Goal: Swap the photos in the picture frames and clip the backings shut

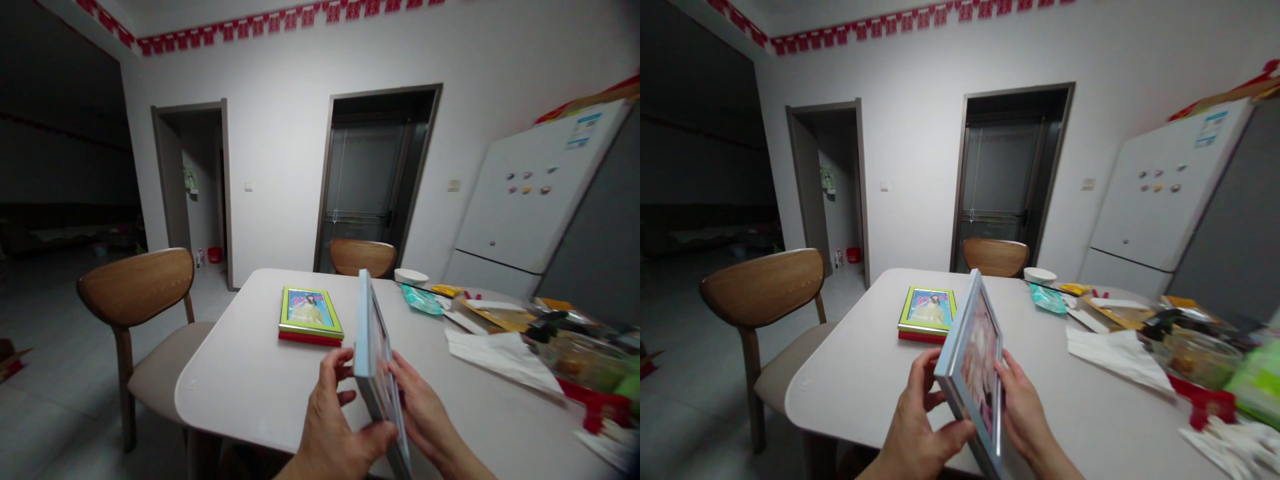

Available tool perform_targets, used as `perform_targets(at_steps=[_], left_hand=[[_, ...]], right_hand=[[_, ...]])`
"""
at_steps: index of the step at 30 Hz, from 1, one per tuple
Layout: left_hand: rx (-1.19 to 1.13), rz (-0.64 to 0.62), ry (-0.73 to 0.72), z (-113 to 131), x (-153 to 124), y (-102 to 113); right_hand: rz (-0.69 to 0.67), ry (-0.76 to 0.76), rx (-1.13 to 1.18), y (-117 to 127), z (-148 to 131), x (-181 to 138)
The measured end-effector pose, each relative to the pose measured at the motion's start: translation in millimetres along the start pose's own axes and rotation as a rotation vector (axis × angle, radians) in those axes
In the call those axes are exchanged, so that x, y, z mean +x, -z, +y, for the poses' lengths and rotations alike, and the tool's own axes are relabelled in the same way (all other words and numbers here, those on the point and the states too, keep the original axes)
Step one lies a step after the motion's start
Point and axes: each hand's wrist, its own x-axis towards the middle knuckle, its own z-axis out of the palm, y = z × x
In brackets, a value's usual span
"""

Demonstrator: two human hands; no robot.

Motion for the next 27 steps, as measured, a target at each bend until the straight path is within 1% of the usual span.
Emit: perform_targets(at_steps=[1, 2, 3, 5, 7, 9, 10, 11, 13, 16, 19, 21, 22, 24, 27], left_hand=[[0.005, -0.005, -0.001, -3, 4, -2], [0.008, -0.026, 0.019, -9, 8, -5], [0.013, -0.059, 0.06, -18, 11, -9], [0.027, -0.136, 0.184, -46, 16, -20], [0.037, -0.171, 0.291, -76, 19, -35], [0.124, -0.228, 0.355, -101, 22, -50], [0.183, -0.241, 0.359, -109, 24, -56], [0.233, -0.252, 0.358, -114, 26, -61], [0.307, -0.249, 0.336, -117, 31, -63], [0.394, -0.229, 0.29, -111, 35, -52], [0.495, -0.2, 0.249, -104, 37, -28], [0.566, -0.168, 0.221, -101, 43, -9], [0.605, -0.144, 0.203, -100, 48, 1], [0.689, -0.081, 0.164, -99, 63, 22], [0.804, 0.024, 0.131, -99, 89, 49]], right_hand=[[0.024, -0.086, -0.043, 16, -8, 7], [0.073, -0.133, -0.11, 32, -14, 15], [0.128, -0.144, -0.2, 48, -20, 22], [0.201, -0.098, -0.448, 78, -25, 37], [0.239, -0.059, -0.682, 103, -26, 50], [0.238, -0.042, -0.91, 119, -24, 61], [0.228, -0.037, -1.015, 125, -22, 66], [0.219, -0.031, -1.102, 129, -20, 72], [0.211, -0.015, -1.209, 133, -15, 81], [0.219, 0.012, -1.246, 134, -9, 92], [0.207, 0.046, -1.253, 130, -6, 98], [0.201, 0.077, -1.241, 121, -5, 99], [0.194, 0.099, -1.227, 112, -5, 99], [0.166, 0.156, -1.175, 87, -4, 101], [0.082, 0.215, -1.05, 31, 1, 107]])
